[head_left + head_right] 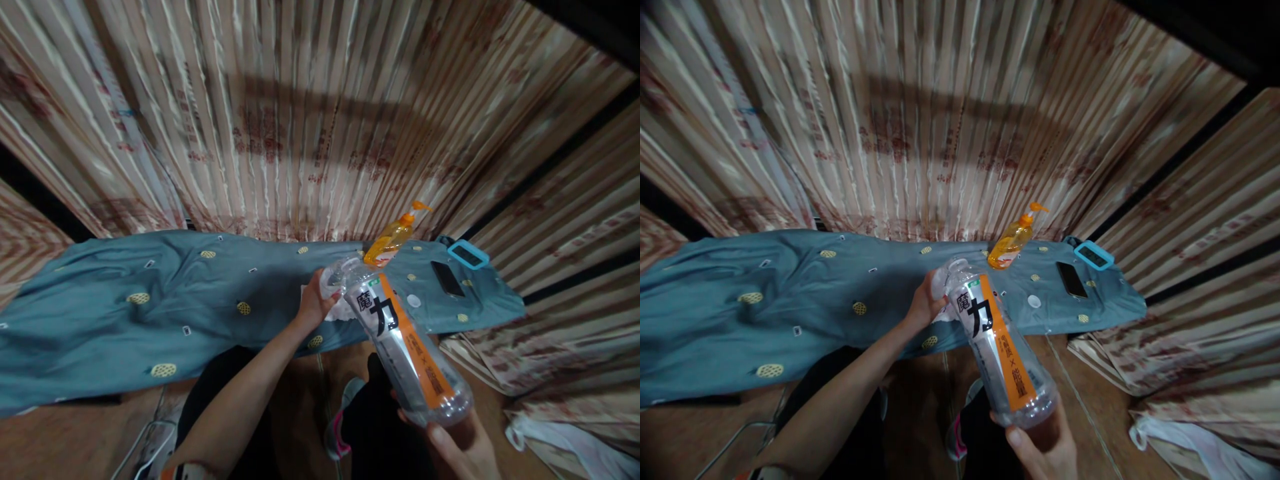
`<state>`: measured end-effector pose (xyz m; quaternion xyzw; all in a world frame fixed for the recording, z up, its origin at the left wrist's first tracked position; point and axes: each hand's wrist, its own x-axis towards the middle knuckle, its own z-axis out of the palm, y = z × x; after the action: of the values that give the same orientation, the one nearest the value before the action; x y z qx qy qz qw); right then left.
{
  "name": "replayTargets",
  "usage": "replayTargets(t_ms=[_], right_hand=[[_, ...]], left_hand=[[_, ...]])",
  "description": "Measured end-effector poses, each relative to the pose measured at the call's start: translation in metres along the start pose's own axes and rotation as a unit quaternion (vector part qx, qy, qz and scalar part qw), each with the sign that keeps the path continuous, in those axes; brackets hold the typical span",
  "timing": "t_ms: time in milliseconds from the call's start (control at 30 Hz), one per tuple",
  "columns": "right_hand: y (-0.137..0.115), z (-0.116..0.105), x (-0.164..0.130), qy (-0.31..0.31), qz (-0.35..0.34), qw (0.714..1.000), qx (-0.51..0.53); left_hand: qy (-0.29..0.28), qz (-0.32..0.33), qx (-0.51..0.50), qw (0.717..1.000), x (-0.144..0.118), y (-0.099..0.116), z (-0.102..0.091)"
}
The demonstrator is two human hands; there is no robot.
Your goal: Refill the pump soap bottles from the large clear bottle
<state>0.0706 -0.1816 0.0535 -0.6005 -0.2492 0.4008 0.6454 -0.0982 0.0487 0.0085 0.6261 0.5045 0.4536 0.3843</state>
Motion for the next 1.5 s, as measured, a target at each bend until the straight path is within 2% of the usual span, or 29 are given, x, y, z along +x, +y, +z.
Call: replayTargets(t_ms=[100,267,400,567,833,1067,1300,1500], right_hand=[[0.002,0.001,0.001,0.013,-0.007,1.0,0.013],[0.012,-0.01,0.008,0.013,0.022,1.0,0.016],[0.011,-0.015,0.01,0.006,0.016,1.0,0.001],[0.006,-0.013,0.009,0.002,-0.005,1.0,-0.002],[0.01,-0.01,0.007,0.018,0.003,1.0,0.018],[0.012,-0.006,-0.001,-0.003,0.003,0.999,0.048],[0.005,0.004,-0.007,0.035,0.001,0.999,0.04],[0.005,0.005,-0.007,0.029,0.002,0.999,0.046]], left_hand=[[0.001,-0.009,-0.009,1.0,-0.001,0.002,0.0],[-0.003,-0.006,-0.009,1.0,0.0,0.003,0.001],[-0.008,-0.006,-0.009,1.0,0.0,0.004,0.002],[-0.005,-0.004,-0.013,1.0,-0.001,0.005,0.002],[0.002,0.001,-0.013,1.0,0.0,-0.001,0.005],[0.016,0.002,-0.004,1.0,0.002,-0.005,0.009],[0.017,0.002,-0.01,1.0,0.0,-0.005,0.011],[0.021,-0.011,-0.03,0.999,-0.001,0.0,0.01]])
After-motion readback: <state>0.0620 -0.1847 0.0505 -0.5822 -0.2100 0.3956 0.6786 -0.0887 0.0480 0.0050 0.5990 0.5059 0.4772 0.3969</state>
